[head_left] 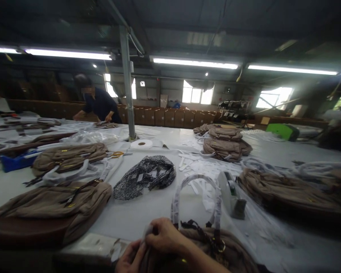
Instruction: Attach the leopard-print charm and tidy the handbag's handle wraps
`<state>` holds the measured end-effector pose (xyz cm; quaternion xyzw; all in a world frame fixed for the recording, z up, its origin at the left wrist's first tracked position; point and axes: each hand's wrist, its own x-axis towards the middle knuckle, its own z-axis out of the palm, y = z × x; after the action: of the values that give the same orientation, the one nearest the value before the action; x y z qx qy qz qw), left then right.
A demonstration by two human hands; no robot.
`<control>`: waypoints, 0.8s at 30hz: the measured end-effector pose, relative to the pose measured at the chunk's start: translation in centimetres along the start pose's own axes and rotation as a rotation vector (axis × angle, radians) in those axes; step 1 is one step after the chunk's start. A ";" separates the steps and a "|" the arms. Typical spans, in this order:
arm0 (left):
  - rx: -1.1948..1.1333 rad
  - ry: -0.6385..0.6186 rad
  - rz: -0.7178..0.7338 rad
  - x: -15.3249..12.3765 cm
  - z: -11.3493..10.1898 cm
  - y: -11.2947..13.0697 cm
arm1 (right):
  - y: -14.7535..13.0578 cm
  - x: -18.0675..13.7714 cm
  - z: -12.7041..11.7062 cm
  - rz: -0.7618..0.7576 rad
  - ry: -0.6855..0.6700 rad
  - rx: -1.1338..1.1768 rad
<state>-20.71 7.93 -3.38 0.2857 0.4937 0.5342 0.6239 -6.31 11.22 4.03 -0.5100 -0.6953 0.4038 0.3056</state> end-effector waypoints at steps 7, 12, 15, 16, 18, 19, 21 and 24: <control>0.027 0.085 0.179 -1.0 1.4 0.0 | 0.1 0.3 0.1 0.030 -0.021 0.072; 0.090 0.234 0.278 -0.7 1.4 -1.4 | 0.6 0.7 0.4 0.064 -0.046 0.143; 0.303 0.238 0.413 -0.8 1.0 -2.1 | 1.0 0.8 0.7 0.109 -0.057 0.192; 0.384 0.226 0.474 -0.9 0.8 -2.2 | 1.1 0.9 0.8 0.125 -0.063 0.209; 0.527 0.187 0.616 -1.0 0.4 -2.4 | 1.5 0.9 1.0 0.155 -0.081 0.244; 0.588 0.161 0.687 -1.0 0.1 -2.4 | 1.6 1.0 1.1 0.167 -0.091 0.262; 0.687 0.112 0.805 -1.0 -0.2 -2.2 | 1.8 1.1 1.2 0.186 -0.104 0.294; 0.781 0.085 0.916 -1.0 -0.3 -1.8 | 2.0 1.4 1.1 0.209 -0.101 0.315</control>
<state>-20.23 6.46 -4.73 0.6558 0.5044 0.5388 0.1589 -6.76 12.56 1.78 -0.5042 -0.5813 0.5623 0.3028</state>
